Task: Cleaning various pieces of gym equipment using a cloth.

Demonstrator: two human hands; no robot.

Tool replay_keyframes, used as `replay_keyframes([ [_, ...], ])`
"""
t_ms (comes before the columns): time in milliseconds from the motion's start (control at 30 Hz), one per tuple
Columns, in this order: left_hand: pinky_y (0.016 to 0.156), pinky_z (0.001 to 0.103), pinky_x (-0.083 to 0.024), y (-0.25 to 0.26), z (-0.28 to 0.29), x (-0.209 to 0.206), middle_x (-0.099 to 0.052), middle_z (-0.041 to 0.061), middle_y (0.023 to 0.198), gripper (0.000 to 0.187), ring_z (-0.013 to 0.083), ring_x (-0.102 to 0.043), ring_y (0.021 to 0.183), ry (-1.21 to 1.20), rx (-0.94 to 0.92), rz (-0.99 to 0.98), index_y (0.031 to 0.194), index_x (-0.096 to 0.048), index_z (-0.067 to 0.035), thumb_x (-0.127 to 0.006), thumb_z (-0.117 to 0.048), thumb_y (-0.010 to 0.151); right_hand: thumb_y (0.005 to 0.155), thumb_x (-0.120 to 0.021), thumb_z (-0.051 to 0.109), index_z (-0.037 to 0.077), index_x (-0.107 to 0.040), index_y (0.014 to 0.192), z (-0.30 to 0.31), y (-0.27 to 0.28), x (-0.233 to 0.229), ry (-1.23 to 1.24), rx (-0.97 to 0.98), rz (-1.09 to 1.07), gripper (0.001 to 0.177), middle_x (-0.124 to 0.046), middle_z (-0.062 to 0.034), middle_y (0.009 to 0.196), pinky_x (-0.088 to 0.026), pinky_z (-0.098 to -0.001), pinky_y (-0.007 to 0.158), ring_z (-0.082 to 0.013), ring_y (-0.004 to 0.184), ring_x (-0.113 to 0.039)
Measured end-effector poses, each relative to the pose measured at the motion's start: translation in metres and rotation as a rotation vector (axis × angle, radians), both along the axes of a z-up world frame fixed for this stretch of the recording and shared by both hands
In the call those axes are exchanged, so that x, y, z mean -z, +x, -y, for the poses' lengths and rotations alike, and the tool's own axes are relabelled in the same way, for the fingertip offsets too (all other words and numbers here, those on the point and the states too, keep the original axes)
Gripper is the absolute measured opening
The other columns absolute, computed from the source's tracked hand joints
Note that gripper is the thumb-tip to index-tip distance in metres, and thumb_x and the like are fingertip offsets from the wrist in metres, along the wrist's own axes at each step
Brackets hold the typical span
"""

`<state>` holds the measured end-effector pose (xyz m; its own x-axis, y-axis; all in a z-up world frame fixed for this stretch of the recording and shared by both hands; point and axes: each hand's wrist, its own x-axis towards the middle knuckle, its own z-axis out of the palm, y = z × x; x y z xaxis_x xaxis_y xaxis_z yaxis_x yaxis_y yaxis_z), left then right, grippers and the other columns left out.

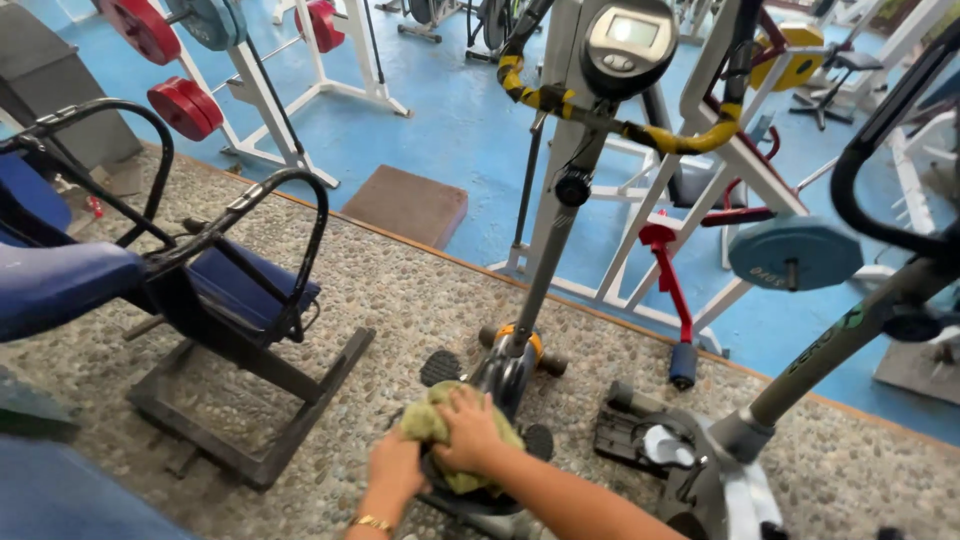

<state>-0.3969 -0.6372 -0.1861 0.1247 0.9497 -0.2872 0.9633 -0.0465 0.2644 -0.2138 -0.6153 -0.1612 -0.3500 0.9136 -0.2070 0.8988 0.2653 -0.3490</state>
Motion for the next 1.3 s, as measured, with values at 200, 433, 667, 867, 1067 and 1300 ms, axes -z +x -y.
replay_keyframes([
  [200,0.114,0.077,-0.011,-0.009,-0.011,0.010,-0.015,0.030,0.163,0.133,0.0521,-0.006,0.152,-0.063,0.345,-0.241,0.156,-0.025,-0.002,-0.091,-0.067,0.061,0.067,-0.079,0.052,0.022,-0.057,0.141,-0.009,-0.010,0.029,0.184,0.329,0.009,0.083,-0.039,-0.0060,0.160,-0.017,-0.0710,0.119,-0.0303,0.153,-0.025],
  [433,0.116,0.073,-0.012,-0.023,-0.025,-0.017,0.009,0.030,0.167,0.150,0.0545,0.006,0.152,-0.256,0.348,0.022,0.162,-0.003,0.002,-0.086,-0.061,0.053,0.074,-0.065,0.070,0.034,-0.036,0.157,-0.042,-0.016,0.038,-0.056,0.706,0.200,0.095,-0.006,0.0002,0.175,-0.024,-0.0777,0.113,-0.0469,0.157,-0.007],
  [667,0.115,0.067,-0.023,-0.034,-0.024,-0.039,0.014,0.020,0.170,0.145,0.0494,0.008,0.153,-0.273,0.341,0.163,0.164,-0.001,-0.005,-0.083,-0.059,0.057,0.070,-0.072,0.056,0.029,-0.049,0.145,-0.091,0.001,0.053,0.103,0.971,0.093,0.083,-0.045,-0.0213,0.144,-0.054,-0.0530,0.087,-0.0464,0.109,-0.063],
  [867,0.117,0.064,-0.023,-0.016,-0.034,-0.063,0.020,0.017,0.170,0.148,0.0476,0.008,0.155,-0.451,0.329,0.007,0.165,0.011,-0.013,-0.080,-0.058,0.057,0.073,-0.066,0.036,0.013,-0.071,0.110,-0.142,0.040,0.044,-0.034,0.902,0.055,0.044,-0.075,-0.0164,0.104,-0.057,-0.0488,0.082,-0.0407,0.097,-0.070],
  [1067,0.115,0.066,-0.025,-0.008,-0.052,-0.088,0.031,0.009,0.170,0.140,0.0449,0.012,0.157,-0.682,0.286,-0.107,0.165,0.017,-0.021,-0.073,-0.062,0.066,0.073,-0.068,0.044,0.019,-0.072,0.108,-0.171,0.039,0.053,0.005,0.508,0.182,0.043,-0.074,-0.0106,0.103,-0.056,-0.0459,0.081,-0.0364,0.094,-0.070],
  [1300,0.120,0.052,-0.022,-0.027,-0.050,0.018,0.018,0.022,0.166,0.130,0.0535,-0.010,0.140,-0.465,0.340,0.090,0.164,0.002,-0.009,-0.082,-0.058,0.077,0.069,-0.071,0.059,0.016,-0.077,0.090,-0.142,0.003,0.050,0.078,-0.064,0.232,0.048,-0.075,-0.0101,0.084,-0.052,-0.0487,0.073,-0.0359,0.073,-0.067],
])
